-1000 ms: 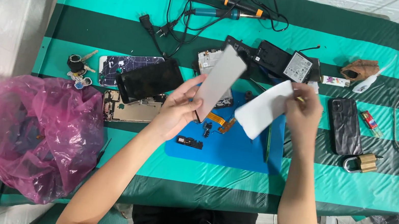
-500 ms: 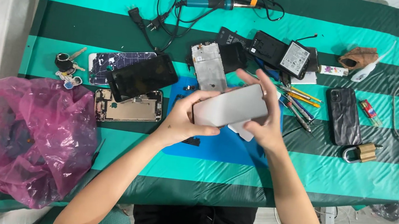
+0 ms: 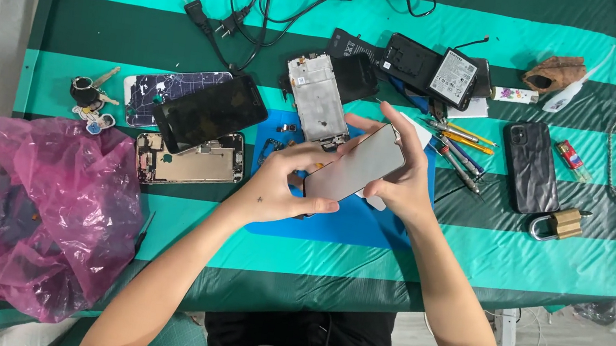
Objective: Repairing a mobile phone by manipulating internal components and connecting ribbon cables
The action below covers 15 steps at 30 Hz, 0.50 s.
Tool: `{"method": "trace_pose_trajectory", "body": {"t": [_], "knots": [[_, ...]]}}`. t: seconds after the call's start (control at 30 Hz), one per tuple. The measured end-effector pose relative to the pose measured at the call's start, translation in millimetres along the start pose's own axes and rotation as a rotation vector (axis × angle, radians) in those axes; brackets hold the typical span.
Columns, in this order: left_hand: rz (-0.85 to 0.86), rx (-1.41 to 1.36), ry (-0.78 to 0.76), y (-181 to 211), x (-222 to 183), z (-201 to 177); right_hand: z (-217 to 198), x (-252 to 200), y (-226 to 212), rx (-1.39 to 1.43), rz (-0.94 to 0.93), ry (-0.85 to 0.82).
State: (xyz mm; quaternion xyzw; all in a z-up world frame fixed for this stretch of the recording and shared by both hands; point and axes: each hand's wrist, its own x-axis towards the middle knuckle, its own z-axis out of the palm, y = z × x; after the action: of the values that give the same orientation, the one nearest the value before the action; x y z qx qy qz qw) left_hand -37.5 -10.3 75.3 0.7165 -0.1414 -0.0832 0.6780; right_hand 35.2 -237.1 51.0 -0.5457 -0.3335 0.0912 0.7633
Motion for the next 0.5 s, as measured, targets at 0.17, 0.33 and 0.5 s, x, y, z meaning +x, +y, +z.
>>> {"method": "trace_pose_trajectory", "body": {"t": [0.17, 0.33, 0.5], "knots": [[-0.006, 0.022, -0.043, 1.4, 1.2, 0.6, -2.5, -1.6, 3.5, -0.012, 0.052, 0.014], [-0.036, 0.029, -0.06, -0.9, 0.0, 0.0, 0.6, -1.1, 0.9, -0.015, 0.081, 0.009], [-0.053, 0.024, -0.046, -1.3, -1.3, -0.1, 2.7, -1.1, -1.6, -0.052, 0.106, 0.018]]}}
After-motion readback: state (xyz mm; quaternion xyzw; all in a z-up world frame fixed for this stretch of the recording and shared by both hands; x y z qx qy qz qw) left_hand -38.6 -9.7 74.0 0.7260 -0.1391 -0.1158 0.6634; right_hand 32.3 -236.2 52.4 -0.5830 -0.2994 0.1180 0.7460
